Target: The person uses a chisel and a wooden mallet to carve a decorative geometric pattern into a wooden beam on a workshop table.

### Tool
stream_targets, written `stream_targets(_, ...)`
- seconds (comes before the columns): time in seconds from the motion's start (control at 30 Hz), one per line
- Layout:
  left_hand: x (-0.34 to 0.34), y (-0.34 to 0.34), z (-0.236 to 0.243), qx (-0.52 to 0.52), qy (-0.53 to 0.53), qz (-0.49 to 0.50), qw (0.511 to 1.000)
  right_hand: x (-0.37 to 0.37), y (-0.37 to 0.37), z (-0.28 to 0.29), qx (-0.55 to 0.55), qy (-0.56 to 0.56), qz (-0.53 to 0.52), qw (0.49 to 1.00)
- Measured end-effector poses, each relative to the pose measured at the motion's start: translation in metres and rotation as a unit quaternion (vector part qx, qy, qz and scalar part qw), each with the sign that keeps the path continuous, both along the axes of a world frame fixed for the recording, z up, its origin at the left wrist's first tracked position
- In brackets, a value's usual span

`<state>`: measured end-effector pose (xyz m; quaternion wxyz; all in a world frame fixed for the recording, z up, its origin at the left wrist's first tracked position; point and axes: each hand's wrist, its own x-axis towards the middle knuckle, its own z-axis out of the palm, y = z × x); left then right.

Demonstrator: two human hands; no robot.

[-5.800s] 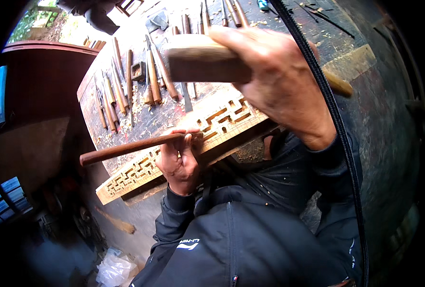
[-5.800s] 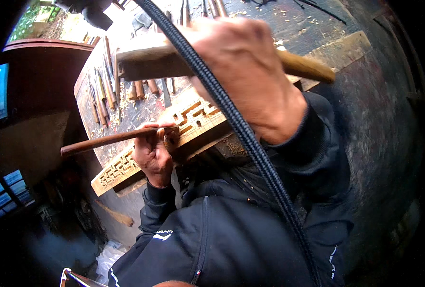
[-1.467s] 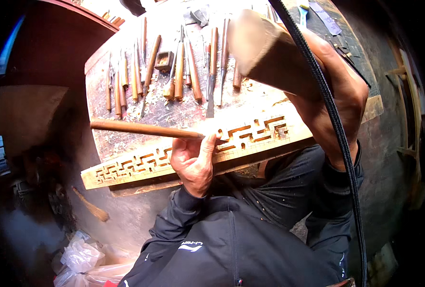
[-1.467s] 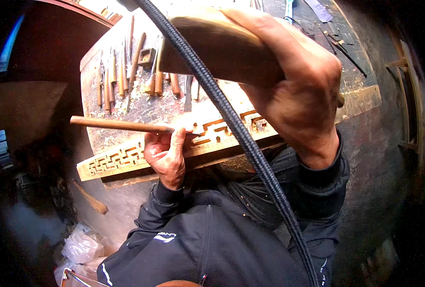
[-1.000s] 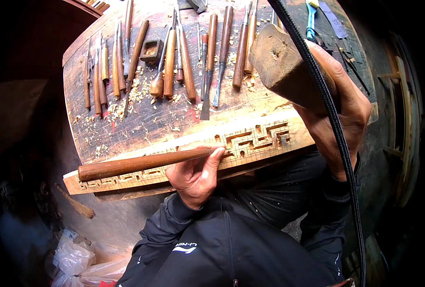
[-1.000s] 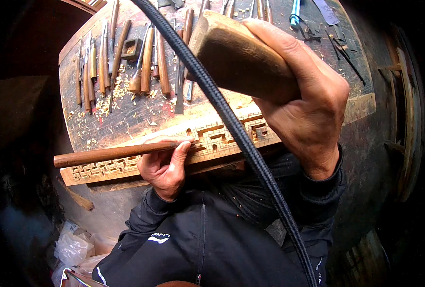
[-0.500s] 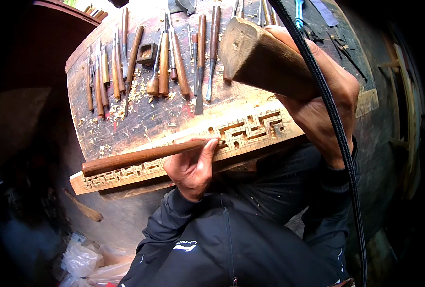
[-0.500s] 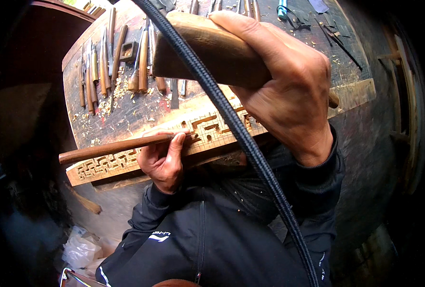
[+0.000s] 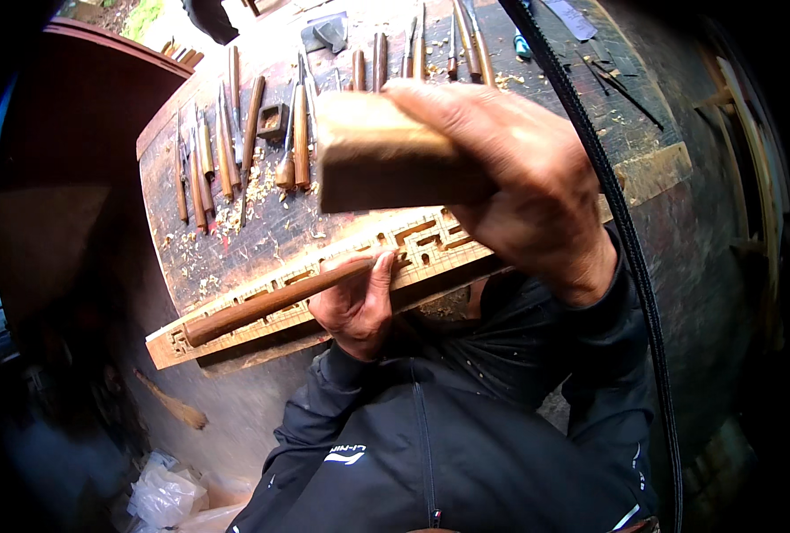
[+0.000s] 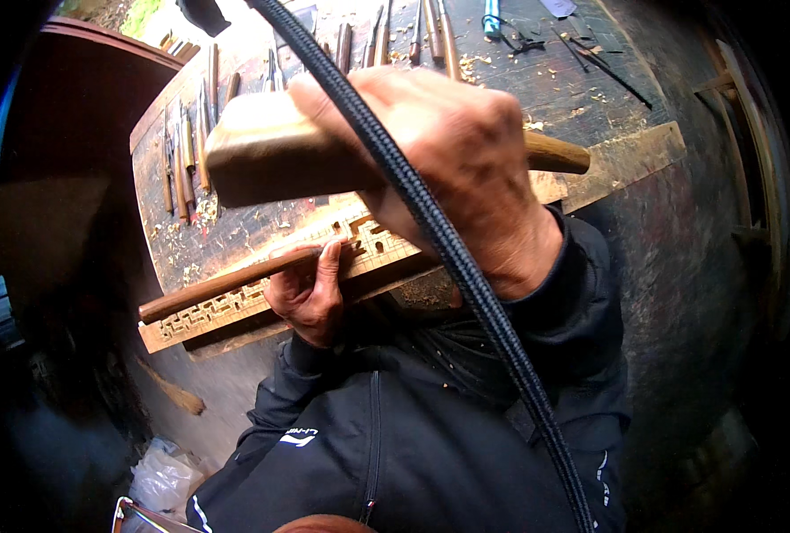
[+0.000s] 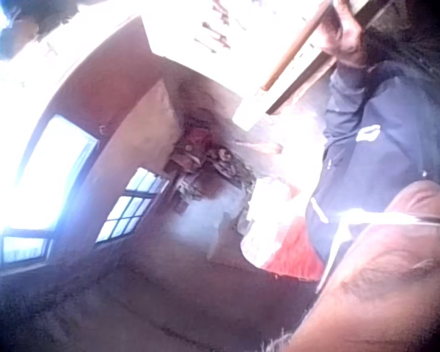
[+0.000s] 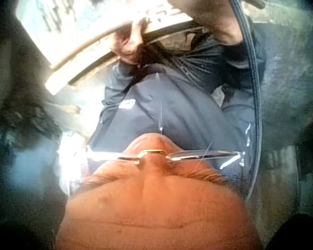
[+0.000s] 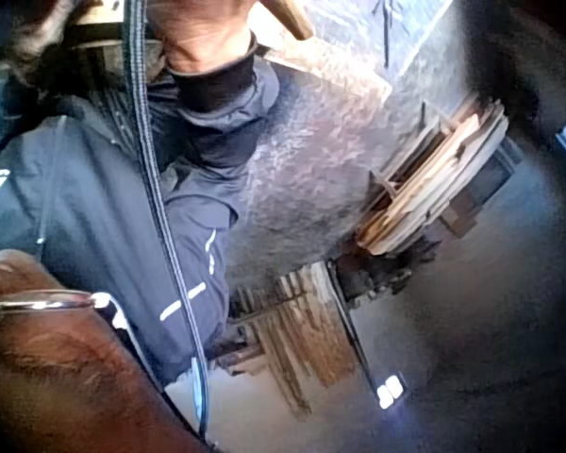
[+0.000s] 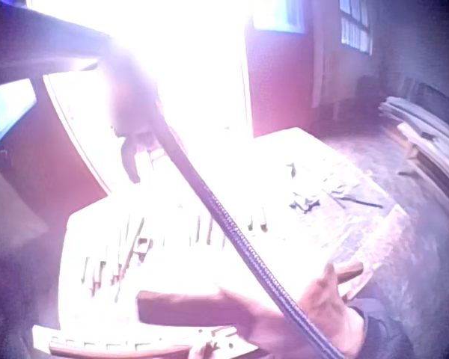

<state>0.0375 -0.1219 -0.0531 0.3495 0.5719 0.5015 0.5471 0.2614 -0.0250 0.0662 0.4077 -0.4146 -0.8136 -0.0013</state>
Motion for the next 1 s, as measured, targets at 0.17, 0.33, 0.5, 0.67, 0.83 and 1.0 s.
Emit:
stream_targets(0.17, 0.004, 0.002, -0.006, 0.029, -0.049, 0.021, 0.998, -0.030, -0.008, 0.030, 0.100, -0.008, -0.005, 0.995)
stream_targets(0.33, -0.003, 0.006, -0.002, 0.160, 0.075, 0.007, 0.984, -0.061, -0.006, 0.061, 0.206, 0.004, 0.038, 0.978)
stream_targets(0.5, -0.001, 0.012, -0.002, 0.223, 0.175, 0.003, 0.959, -0.075, -0.005, 0.079, 0.273, -0.009, 0.003, 0.962)
stream_targets(0.67, -0.007, 0.014, 0.005, 0.244, 0.213, -0.003, 0.946, -0.076, -0.006, 0.089, 0.295, 0.019, -0.010, 0.955)
stream_targets(0.83, -0.001, 0.017, 0.002, 0.225, 0.228, 0.012, 0.947, -0.051, -0.011, 0.101, 0.186, -0.045, 0.039, 0.981)
stream_targets(1.0, -0.008, 0.020, -0.003, 0.262, 0.333, -0.024, 0.906, -0.050, -0.020, 0.101, 0.197, -0.107, -0.044, 0.973)
